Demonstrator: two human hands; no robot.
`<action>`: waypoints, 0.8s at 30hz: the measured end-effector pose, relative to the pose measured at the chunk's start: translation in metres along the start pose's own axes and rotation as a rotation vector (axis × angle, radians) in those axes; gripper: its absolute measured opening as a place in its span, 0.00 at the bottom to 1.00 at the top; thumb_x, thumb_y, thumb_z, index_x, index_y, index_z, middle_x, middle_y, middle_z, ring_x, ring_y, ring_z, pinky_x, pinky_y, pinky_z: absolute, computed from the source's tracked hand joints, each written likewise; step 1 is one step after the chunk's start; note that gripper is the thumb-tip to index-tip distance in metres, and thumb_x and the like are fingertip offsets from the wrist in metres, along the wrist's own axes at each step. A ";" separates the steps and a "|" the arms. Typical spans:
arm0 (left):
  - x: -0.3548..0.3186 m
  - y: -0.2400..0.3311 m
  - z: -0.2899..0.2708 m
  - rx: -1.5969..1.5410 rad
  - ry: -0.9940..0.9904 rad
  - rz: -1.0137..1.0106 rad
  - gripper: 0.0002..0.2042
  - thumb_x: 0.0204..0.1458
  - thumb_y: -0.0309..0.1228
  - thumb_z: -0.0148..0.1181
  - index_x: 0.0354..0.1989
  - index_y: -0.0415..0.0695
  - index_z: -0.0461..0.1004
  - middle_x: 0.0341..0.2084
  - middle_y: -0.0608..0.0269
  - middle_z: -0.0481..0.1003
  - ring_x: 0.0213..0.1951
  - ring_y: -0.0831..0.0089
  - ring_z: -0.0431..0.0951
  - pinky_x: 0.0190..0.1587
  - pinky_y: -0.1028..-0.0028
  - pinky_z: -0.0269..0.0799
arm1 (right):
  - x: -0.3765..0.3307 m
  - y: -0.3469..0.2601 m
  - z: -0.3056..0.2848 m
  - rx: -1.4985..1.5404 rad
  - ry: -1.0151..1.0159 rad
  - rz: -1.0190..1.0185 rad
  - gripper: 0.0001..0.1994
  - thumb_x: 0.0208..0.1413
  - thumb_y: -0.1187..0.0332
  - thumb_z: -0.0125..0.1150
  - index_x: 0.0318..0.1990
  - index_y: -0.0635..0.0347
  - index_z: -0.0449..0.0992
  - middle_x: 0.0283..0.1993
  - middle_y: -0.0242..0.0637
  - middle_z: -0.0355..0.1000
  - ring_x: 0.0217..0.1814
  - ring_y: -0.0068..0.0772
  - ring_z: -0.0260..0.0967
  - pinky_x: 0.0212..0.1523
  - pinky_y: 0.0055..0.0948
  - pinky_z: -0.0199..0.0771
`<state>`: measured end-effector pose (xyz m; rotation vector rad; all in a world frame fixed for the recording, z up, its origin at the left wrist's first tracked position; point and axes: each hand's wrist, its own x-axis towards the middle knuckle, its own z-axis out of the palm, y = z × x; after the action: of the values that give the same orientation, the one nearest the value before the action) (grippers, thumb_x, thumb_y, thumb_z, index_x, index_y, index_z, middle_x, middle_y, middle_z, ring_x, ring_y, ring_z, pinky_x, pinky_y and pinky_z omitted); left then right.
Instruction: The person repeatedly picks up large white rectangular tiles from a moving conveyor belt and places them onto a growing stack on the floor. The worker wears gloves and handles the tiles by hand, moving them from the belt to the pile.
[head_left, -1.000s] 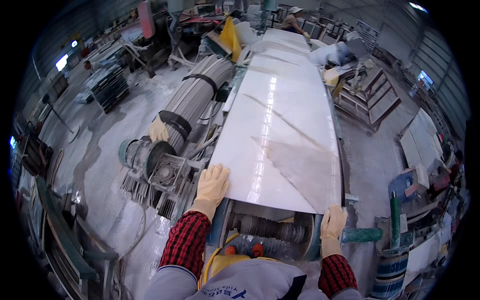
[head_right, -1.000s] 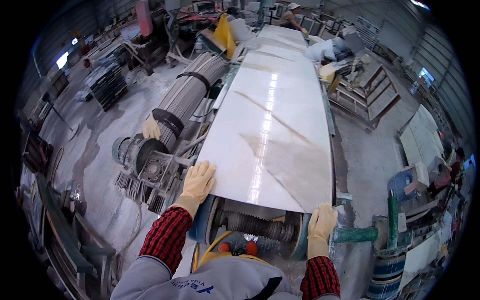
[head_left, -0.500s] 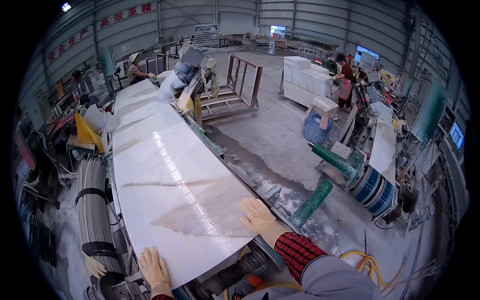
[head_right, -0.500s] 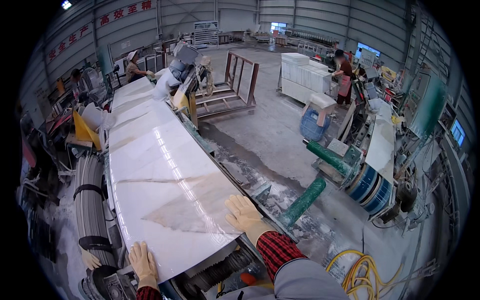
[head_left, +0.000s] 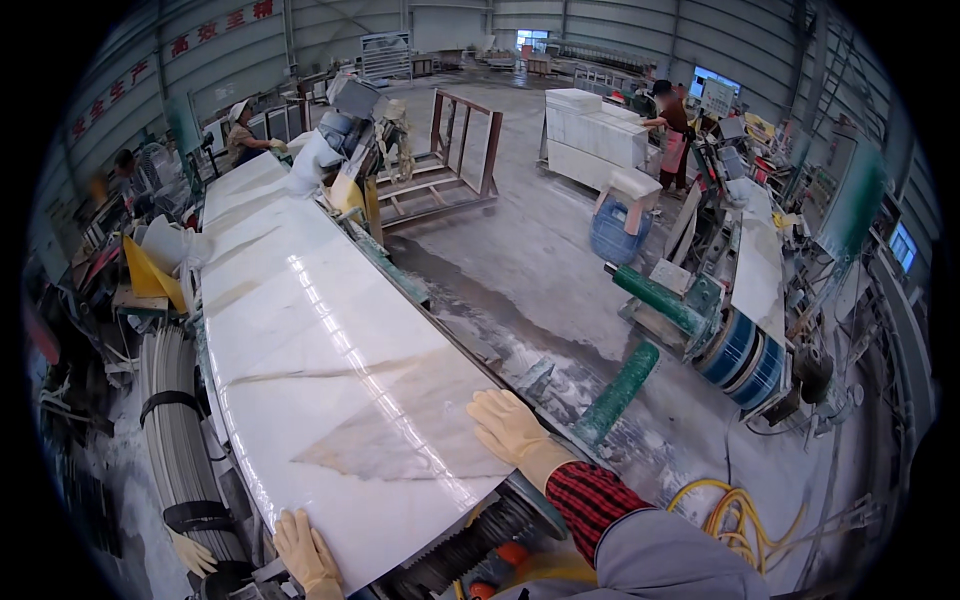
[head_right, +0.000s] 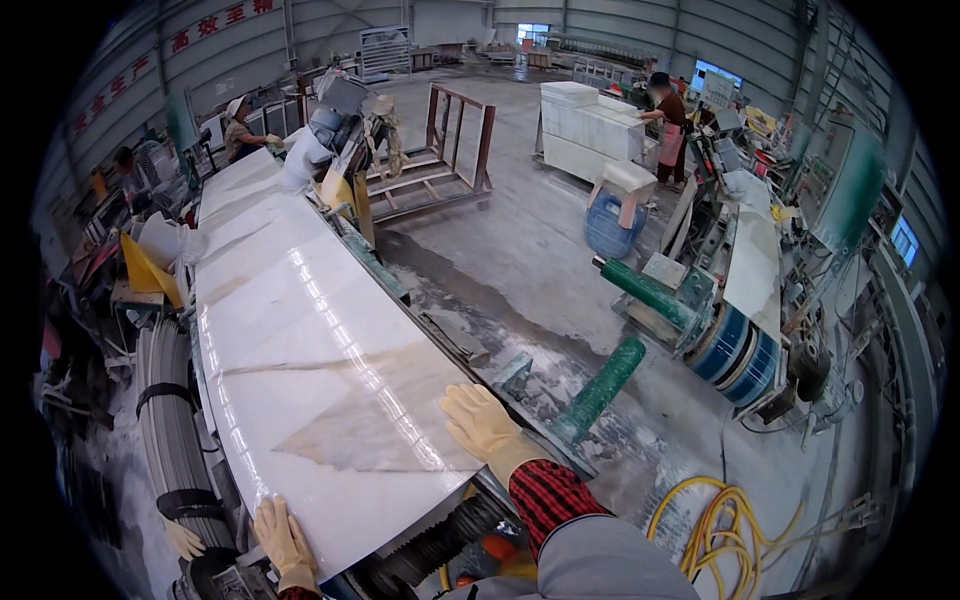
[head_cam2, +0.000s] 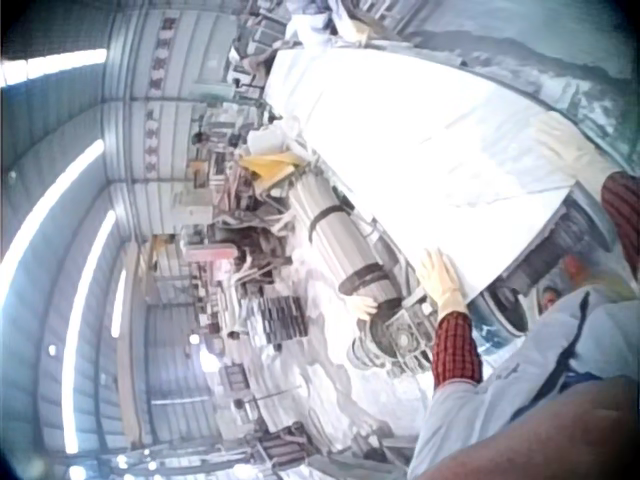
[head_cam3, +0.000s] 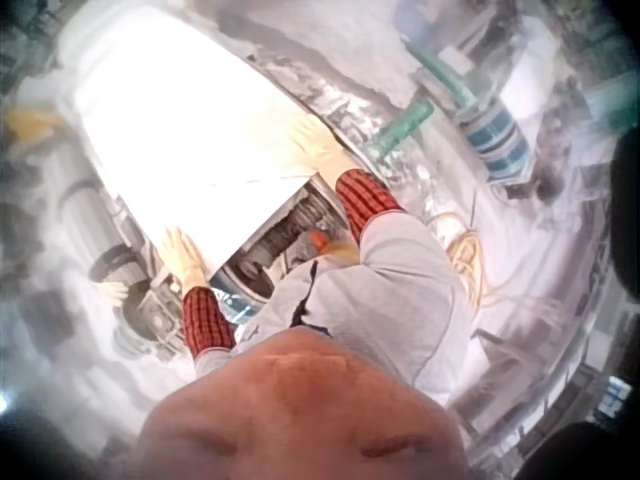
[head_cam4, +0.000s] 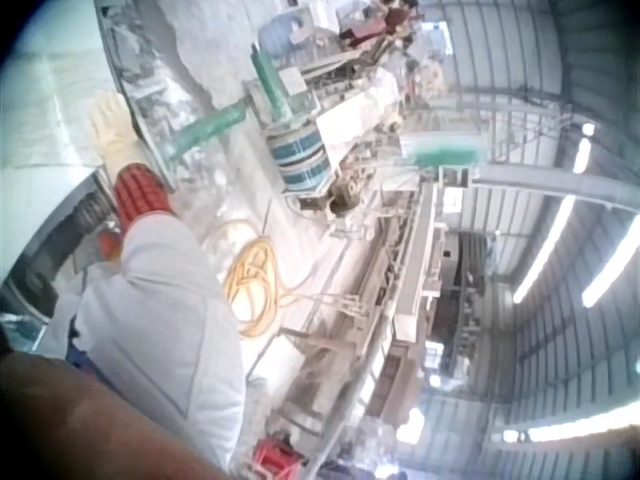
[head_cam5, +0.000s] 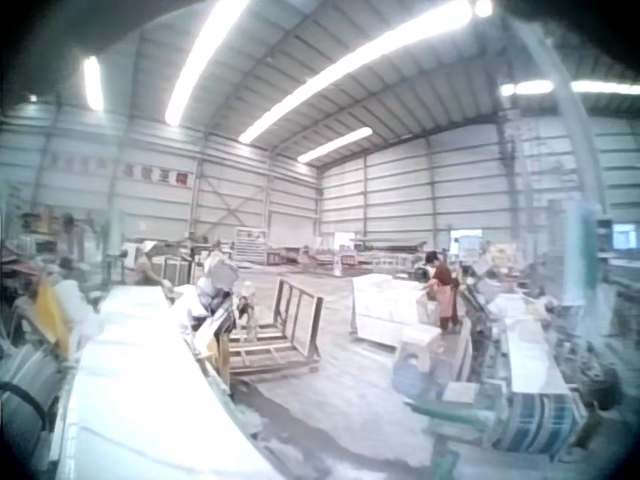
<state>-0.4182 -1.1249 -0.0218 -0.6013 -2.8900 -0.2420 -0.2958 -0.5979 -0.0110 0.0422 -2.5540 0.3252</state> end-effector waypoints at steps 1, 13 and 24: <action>0.000 0.000 0.000 -0.004 -0.004 0.001 0.27 0.78 0.28 0.60 0.83 0.42 0.75 0.84 0.34 0.71 0.84 0.30 0.66 0.90 0.37 0.56 | 0.000 -0.001 0.000 -0.005 0.001 0.001 0.19 0.71 0.61 0.70 0.65 0.54 0.82 0.71 0.44 0.81 0.75 0.53 0.76 0.79 0.52 0.74; -0.008 -0.001 0.002 -0.007 0.018 0.008 0.26 0.79 0.29 0.58 0.83 0.41 0.76 0.84 0.34 0.71 0.84 0.29 0.67 0.90 0.37 0.56 | -0.001 -0.008 -0.008 -0.002 -0.013 0.021 0.17 0.72 0.62 0.68 0.64 0.55 0.81 0.67 0.45 0.80 0.72 0.54 0.77 0.78 0.52 0.75; -0.011 -0.009 0.010 0.010 0.021 0.007 0.25 0.80 0.32 0.57 0.82 0.40 0.75 0.84 0.34 0.71 0.84 0.27 0.67 0.88 0.36 0.59 | -0.003 -0.008 -0.010 -0.049 -0.012 0.008 0.17 0.71 0.61 0.68 0.63 0.55 0.82 0.66 0.42 0.81 0.71 0.48 0.78 0.76 0.48 0.76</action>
<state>-0.4129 -1.1354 -0.0350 -0.6040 -2.8666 -0.2315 -0.2876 -0.6034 -0.0023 0.0156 -2.5739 0.2656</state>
